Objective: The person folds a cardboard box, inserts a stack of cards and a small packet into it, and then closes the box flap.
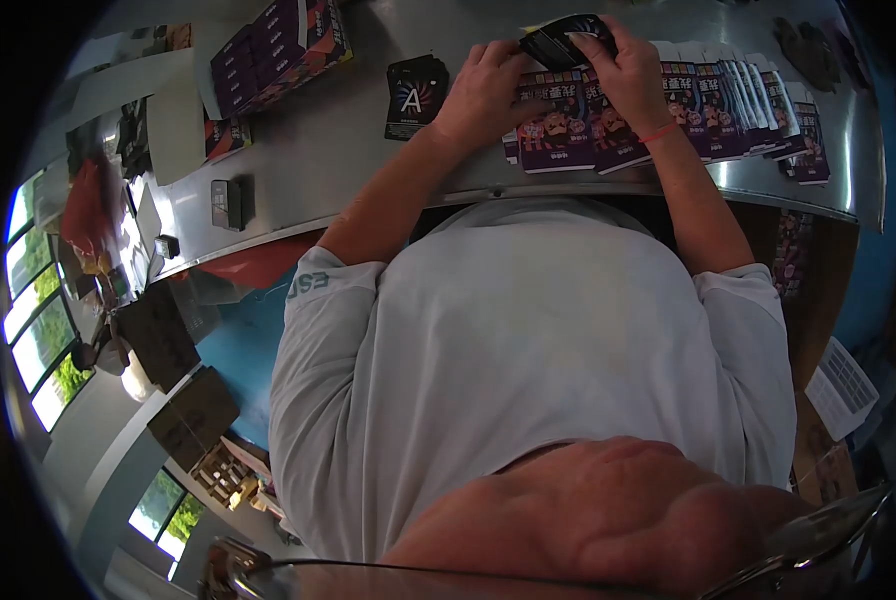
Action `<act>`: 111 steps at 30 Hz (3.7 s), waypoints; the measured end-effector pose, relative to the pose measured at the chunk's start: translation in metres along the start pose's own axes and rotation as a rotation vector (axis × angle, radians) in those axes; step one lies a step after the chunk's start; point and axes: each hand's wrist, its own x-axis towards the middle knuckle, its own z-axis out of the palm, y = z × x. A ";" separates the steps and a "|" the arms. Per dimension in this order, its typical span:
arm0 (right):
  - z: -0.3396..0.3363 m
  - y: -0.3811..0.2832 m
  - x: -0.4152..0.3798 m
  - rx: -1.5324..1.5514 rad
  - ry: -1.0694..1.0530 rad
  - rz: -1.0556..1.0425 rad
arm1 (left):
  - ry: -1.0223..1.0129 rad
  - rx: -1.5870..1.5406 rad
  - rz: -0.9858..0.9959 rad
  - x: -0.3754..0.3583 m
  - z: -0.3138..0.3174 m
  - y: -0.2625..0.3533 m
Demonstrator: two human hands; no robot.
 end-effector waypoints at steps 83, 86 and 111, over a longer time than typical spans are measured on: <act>-0.018 -0.029 0.037 -0.107 -0.417 -0.187 | 0.308 0.015 0.037 0.020 0.000 0.004; -0.012 -0.026 0.036 -0.086 -0.398 -0.176 | 0.311 0.016 0.036 0.021 0.000 0.003; 0.004 -0.032 0.021 -0.202 -0.214 -0.165 | 0.289 -0.021 0.033 0.031 0.001 -0.011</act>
